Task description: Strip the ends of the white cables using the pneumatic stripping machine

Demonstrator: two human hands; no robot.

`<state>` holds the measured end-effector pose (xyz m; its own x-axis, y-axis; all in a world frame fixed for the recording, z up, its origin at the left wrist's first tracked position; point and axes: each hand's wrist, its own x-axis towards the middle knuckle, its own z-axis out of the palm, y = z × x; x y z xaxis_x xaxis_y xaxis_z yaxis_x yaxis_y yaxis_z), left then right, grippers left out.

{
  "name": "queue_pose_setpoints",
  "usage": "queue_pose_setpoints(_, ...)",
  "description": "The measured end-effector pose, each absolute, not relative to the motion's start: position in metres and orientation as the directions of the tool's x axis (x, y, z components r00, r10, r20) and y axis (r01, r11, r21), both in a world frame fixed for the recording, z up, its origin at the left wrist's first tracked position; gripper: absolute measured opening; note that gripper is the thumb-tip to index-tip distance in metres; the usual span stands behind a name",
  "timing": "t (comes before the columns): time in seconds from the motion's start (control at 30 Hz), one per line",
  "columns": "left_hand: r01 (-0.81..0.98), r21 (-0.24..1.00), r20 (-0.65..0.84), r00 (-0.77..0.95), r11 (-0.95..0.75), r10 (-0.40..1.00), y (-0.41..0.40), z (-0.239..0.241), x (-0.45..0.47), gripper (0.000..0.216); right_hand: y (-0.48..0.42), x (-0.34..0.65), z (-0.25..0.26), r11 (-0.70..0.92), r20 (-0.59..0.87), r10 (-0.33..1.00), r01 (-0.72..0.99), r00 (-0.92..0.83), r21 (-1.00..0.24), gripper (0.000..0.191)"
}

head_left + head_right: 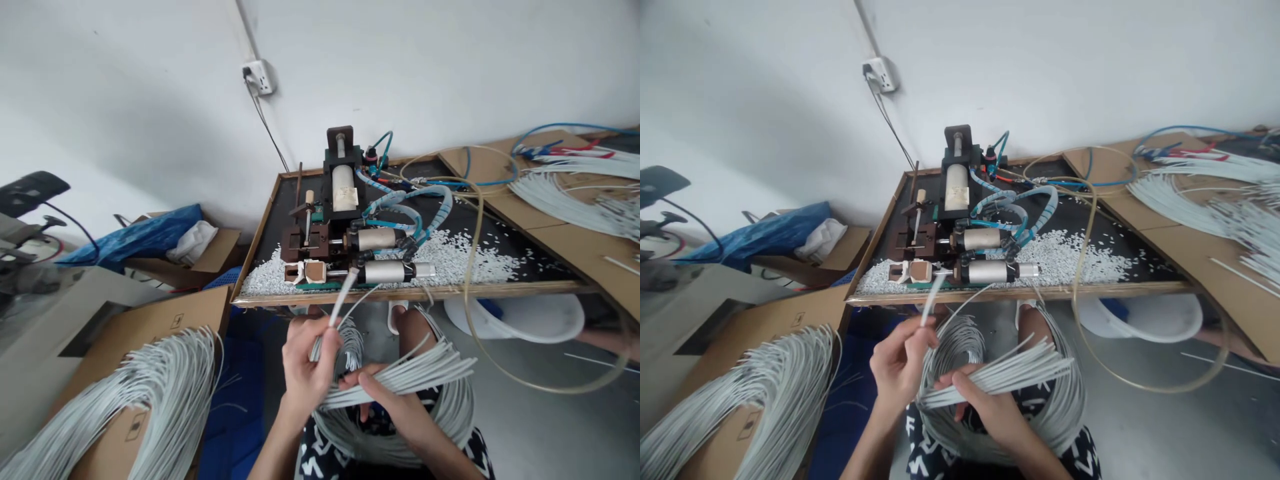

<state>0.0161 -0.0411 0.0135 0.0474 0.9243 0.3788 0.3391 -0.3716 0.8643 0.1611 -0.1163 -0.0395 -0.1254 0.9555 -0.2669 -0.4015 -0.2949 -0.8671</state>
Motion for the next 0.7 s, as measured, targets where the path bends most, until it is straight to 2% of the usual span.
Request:
queue_pose_setpoints(0.07,0.458,0.767,0.350,0.290,-0.450,0.891,-0.041,0.019,0.016,0.022,-0.117,0.161,-0.038,-0.283,-0.255,0.959,-0.412,-0.124,-0.866,0.039)
queue_pose_setpoints(0.1,0.506,0.730,0.315,0.348,-0.460,0.883,-0.038,0.019,0.016,0.029,-0.117,0.161,-0.038,-0.278,-0.252,0.960,-0.419,-0.119,-0.864,0.038)
queue_pose_setpoints(0.17,0.571,0.700,0.258,0.358,-0.429,0.898,-0.031,0.017,0.018,0.046,-0.117,0.161,-0.038,-0.286,-0.260,0.958,-0.430,-0.119,-0.856,0.037)
queue_pose_setpoints(0.23,0.572,0.719,0.212,0.360,-0.394,0.909,-0.026,0.013,0.019,0.052,-0.118,0.161,-0.039,-0.295,-0.270,0.955,-0.448,-0.120,-0.844,0.037)
queue_pose_setpoints(0.33,0.472,0.807,0.120,0.458,-0.355,0.881,-0.025,0.009,0.020,0.038,-0.119,0.160,-0.043,-0.274,-0.254,0.961,-0.464,-0.105,-0.843,0.039)
queue_pose_setpoints(0.5,0.275,0.924,-0.025,0.736,-0.265,0.676,-0.024,0.005,0.019,0.030,-0.119,0.157,-0.041,-0.238,-0.213,0.971,-0.443,-0.106,-0.864,0.040)
queue_pose_setpoints(0.6,0.306,0.922,-0.073,0.739,-0.237,0.670,-0.011,-0.015,0.021,0.027,-0.117,0.158,-0.034,-0.262,-0.231,0.965,-0.442,-0.123,-0.858,0.038)
queue_pose_setpoints(0.7,0.523,0.803,-0.070,0.561,-0.287,0.825,0.005,-0.044,0.021,0.019,-0.115,0.161,-0.028,-0.279,-0.246,0.960,-0.446,-0.132,-0.850,0.034)
